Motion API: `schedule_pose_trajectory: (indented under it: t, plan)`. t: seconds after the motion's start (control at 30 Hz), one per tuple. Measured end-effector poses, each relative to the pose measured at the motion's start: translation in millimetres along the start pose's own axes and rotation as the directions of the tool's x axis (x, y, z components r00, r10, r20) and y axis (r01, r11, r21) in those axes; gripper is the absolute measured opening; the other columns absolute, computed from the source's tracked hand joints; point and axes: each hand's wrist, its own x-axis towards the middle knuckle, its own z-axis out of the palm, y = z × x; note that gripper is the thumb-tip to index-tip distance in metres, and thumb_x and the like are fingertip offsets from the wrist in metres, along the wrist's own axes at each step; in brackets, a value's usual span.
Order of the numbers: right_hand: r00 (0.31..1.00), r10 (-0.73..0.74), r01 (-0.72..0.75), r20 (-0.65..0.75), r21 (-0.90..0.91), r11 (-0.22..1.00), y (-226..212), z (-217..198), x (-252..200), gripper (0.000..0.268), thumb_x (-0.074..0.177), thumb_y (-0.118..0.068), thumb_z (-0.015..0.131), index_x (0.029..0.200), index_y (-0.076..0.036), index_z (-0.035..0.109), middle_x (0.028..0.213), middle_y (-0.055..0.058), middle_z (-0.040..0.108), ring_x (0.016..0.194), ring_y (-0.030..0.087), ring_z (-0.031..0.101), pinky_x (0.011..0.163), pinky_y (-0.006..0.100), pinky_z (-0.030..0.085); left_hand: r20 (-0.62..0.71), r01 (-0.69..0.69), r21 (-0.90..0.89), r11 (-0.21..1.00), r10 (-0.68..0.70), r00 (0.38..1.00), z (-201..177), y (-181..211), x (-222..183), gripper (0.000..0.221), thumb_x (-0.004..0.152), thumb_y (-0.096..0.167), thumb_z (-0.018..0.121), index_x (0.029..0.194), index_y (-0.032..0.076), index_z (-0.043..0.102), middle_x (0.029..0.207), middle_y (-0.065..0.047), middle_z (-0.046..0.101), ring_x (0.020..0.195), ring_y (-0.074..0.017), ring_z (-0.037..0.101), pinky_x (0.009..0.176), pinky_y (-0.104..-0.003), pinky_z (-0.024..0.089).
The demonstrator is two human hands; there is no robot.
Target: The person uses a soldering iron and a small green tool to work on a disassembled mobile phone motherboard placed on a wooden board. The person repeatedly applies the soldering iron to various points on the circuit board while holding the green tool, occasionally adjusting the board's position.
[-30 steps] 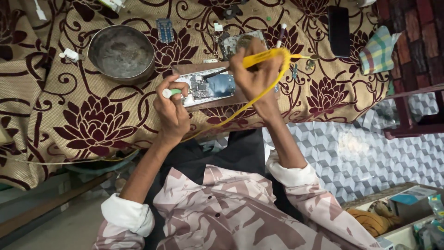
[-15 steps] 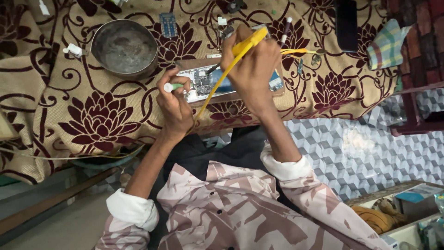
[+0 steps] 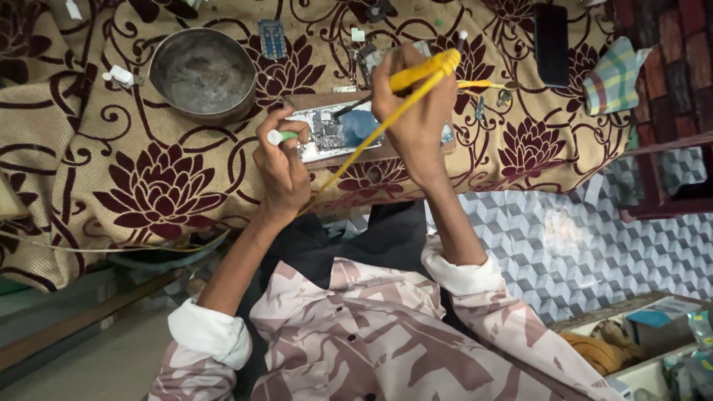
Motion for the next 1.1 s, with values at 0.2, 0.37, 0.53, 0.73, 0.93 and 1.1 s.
schedule_pose_trajectory:
  t: [0.2, 0.37, 0.53, 0.73, 0.93, 1.1]
  plan:
    - [0.997, 0.031, -0.038, 0.069, 0.117, 0.992, 16, 4, 5, 0.028, 0.094, -0.006, 0.065, 0.072, -0.001, 0.047, 0.058, 0.004, 0.046, 0.051, 0.011, 0.043, 0.05, 0.032, 0.033, -0.004, -0.038, -0.04, 0.998, 0.038, 0.999, 0, 0, -1, 0.039, 0.119, 0.033, 0.032, 0.135, 0.0, 0.044, 0.084, -0.01, 0.063, 0.07, -0.0157, 0.058, 0.066, -0.032, 0.047]
    - [0.979, 0.035, -0.06, 0.201, 0.121, 0.991, 25, -1, 13, 0.024, 0.098, -0.011, 0.063, 0.079, -0.002, 0.052, 0.064, 0.003, 0.051, 0.056, 0.014, 0.05, 0.054, 0.032, 0.041, 0.002, -0.093, -0.036, 0.995, 0.093, 0.996, 1, -2, -3, 0.037, 0.12, 0.033, 0.033, 0.131, 0.001, 0.046, 0.083, -0.011, 0.065, 0.07, -0.0173, 0.06, 0.068, -0.033, 0.048]
    - [0.983, -0.042, 0.049, 0.179, -0.035, 0.998, 16, -4, 7, 0.027, 0.1, -0.018, 0.072, 0.086, -0.002, 0.055, 0.073, 0.005, 0.053, 0.06, 0.015, 0.053, 0.055, 0.031, 0.043, 0.001, -0.121, -0.03, 0.992, 0.121, 0.993, 3, -4, -3, 0.04, 0.117, 0.036, 0.032, 0.131, 0.001, 0.046, 0.079, -0.011, 0.065, 0.067, -0.0165, 0.061, 0.064, -0.032, 0.047]
    - [0.97, -0.104, 0.077, 0.219, 0.13, 0.989, 21, -10, -12, 0.018, 0.103, -0.009, 0.067, 0.092, 0.0, 0.056, 0.077, 0.01, 0.052, 0.062, 0.019, 0.051, 0.056, 0.034, 0.037, -0.003, -0.064, -0.02, 0.998, 0.064, 0.998, 0, -1, -6, 0.044, 0.119, 0.04, 0.032, 0.135, 0.0, 0.043, 0.082, -0.011, 0.064, 0.072, -0.0175, 0.061, 0.069, -0.033, 0.05]
    - [0.965, 0.204, -0.26, 0.166, 0.494, 0.829, 52, -17, -45, 0.026, 0.108, -0.018, 0.065, 0.088, -0.006, 0.055, 0.077, 0.009, 0.068, 0.054, 0.012, 0.06, 0.046, 0.026, 0.048, 0.012, -0.087, -0.003, 0.996, 0.087, 0.996, -2, -1, -5, 0.045, 0.118, 0.04, 0.031, 0.136, 0.0, 0.043, 0.08, -0.01, 0.064, 0.071, -0.0176, 0.062, 0.069, -0.033, 0.049]
    - [0.94, 0.341, -0.284, 0.003, 0.561, 0.778, 88, -38, -69, 0.024, 0.107, -0.024, 0.065, 0.108, -0.002, 0.054, 0.082, 0.009, 0.065, 0.058, 0.013, 0.062, 0.05, 0.026, 0.048, 0.029, -0.122, -0.021, 0.992, 0.123, 0.992, 1, -6, -6, 0.041, 0.118, 0.035, 0.033, 0.134, -0.002, 0.042, 0.079, -0.011, 0.064, 0.067, -0.0175, 0.06, 0.066, -0.032, 0.048]
